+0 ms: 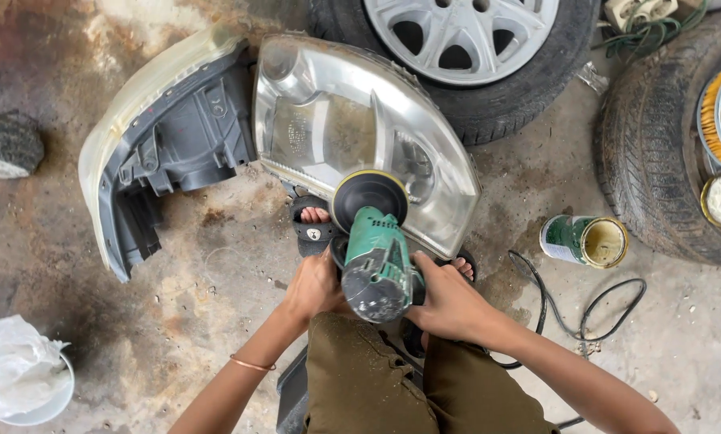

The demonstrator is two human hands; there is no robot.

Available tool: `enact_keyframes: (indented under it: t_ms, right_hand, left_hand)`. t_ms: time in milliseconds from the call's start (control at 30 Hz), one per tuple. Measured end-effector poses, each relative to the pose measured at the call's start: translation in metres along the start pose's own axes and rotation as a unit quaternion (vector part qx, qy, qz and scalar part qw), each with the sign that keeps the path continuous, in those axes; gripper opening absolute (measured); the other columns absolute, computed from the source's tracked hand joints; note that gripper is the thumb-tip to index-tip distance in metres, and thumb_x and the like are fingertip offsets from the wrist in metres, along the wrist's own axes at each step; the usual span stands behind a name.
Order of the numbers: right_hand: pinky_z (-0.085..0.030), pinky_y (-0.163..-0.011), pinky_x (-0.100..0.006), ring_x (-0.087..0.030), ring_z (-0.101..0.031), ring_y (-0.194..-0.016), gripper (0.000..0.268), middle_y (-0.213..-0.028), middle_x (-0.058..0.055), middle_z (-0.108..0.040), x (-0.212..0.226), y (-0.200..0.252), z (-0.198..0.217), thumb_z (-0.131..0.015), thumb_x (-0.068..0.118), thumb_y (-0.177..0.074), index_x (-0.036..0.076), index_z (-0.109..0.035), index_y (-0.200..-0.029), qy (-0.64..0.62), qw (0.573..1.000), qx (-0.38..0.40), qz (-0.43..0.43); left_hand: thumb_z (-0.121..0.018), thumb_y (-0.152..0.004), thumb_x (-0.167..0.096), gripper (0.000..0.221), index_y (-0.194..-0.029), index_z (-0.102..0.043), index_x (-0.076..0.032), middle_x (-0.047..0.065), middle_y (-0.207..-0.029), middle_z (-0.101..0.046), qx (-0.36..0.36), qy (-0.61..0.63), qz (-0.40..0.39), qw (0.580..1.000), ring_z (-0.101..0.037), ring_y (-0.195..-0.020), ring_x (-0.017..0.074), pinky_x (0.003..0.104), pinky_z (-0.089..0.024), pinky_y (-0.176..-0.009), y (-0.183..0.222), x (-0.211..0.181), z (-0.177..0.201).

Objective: The person uses a green electric polisher with a round pad to polish the surface of a car headlight. They move the tool across the headlight lens in circular and sweeping motions, covering different areas of the lens.

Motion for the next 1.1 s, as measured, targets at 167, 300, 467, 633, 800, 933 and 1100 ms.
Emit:
enact_keyframes:
  t_ms: [167, 300, 467, 633, 800, 933, 1100]
  right_hand:
    - [-0.045, -0.051, -0.036, -0.037, -0.066, -0.052, 0.069, -0.048, -0.016, -0.060, 0.017, 0.005, -0.001, -0.071, 0.016, -0.066, 0.000, -0.053, -0.130, -0.018, 1.000, -0.003, 0.012]
    - [-0.049, -0.057, -0.048, -0.047, -0.070, -0.063, 0.074, -0.057, -0.025, -0.064, 0.011, 0.008, 0.000, -0.076, 0.023, -0.065, 0.003, -0.051, -0.132, 0.008, 1.000, -0.018, 0.022]
    - [-0.048, -0.053, -0.047, -0.046, -0.069, -0.058, 0.069, -0.056, -0.027, -0.062, 0.000, 0.014, 0.001, -0.074, 0.021, -0.066, -0.003, -0.052, -0.127, -0.022, 0.997, -0.036, 0.058]
    - [-0.048, -0.052, -0.047, -0.046, -0.068, -0.056, 0.068, -0.056, -0.028, -0.062, -0.013, 0.013, 0.001, -0.075, 0.021, -0.066, -0.003, -0.053, -0.125, -0.043, 0.994, -0.054, 0.087]
    - [-0.044, -0.047, -0.042, -0.039, -0.060, -0.044, 0.056, -0.049, -0.024, -0.056, -0.021, 0.013, 0.000, -0.075, 0.023, -0.068, -0.001, -0.054, -0.114, -0.053, 0.988, -0.065, 0.127]
    - [-0.043, -0.046, -0.041, -0.037, -0.059, -0.043, 0.049, -0.048, -0.023, -0.056, -0.032, 0.011, -0.004, -0.075, 0.023, -0.069, 0.000, -0.053, -0.107, -0.057, 0.986, -0.067, 0.142]
    - [-0.041, -0.044, -0.039, -0.036, -0.058, -0.040, 0.041, -0.046, -0.023, -0.054, -0.038, 0.015, 0.000, -0.076, 0.021, -0.073, 0.001, -0.052, -0.099, -0.065, 0.980, -0.090, 0.163]
  left_hand:
    - [-0.064, -0.077, -0.022, 0.030, -0.098, -0.058, -0.001, 0.023, -0.065, -0.066, -0.006, 0.043, 0.050, 0.998, -0.069, -0.065, 0.0491, 0.056, -0.051, -0.057, 0.011, 0.002, 0.006]
    - [-0.065, -0.080, -0.022, 0.021, -0.091, -0.058, -0.005, 0.024, -0.064, -0.063, -0.041, 0.031, 0.015, 0.999, -0.065, -0.067, 0.0529, 0.059, -0.046, -0.053, 0.004, 0.019, -0.009]
    - [-0.073, -0.072, -0.026, 0.031, -0.085, -0.056, -0.004, 0.024, -0.061, -0.060, -0.055, 0.025, -0.107, 0.992, -0.063, -0.059, 0.0511, 0.054, -0.049, -0.048, -0.003, 0.003, -0.009]
    - [-0.078, -0.065, -0.028, 0.034, -0.079, -0.058, -0.004, 0.021, -0.060, -0.059, -0.022, 0.060, -0.132, 0.989, -0.061, -0.057, 0.0496, 0.052, -0.047, -0.048, 0.000, 0.062, -0.056]
    - [-0.078, -0.065, -0.028, 0.039, -0.062, -0.054, 0.003, 0.026, -0.055, -0.053, 0.042, 0.097, -0.068, 0.992, -0.056, -0.054, 0.0520, 0.048, -0.046, -0.048, -0.009, 0.005, -0.017]
    - [-0.076, -0.068, -0.027, 0.037, -0.057, -0.057, 0.004, 0.026, -0.053, -0.054, 0.069, 0.088, -0.034, 0.993, -0.056, -0.052, 0.0491, 0.046, -0.046, -0.049, -0.013, 0.009, -0.026]
    - [-0.077, -0.070, -0.022, 0.029, -0.055, -0.061, -0.003, 0.015, -0.045, -0.054, 0.107, 0.092, -0.018, 0.990, -0.056, -0.041, 0.0332, 0.040, -0.048, -0.049, -0.016, 0.023, -0.048]
Point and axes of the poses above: each hand's wrist, its own y-axis away from the middle knuckle, its own z-axis out of the back of the hand, x = y × z, the point moved 8 cm from there along -y, towards the middle knuckle
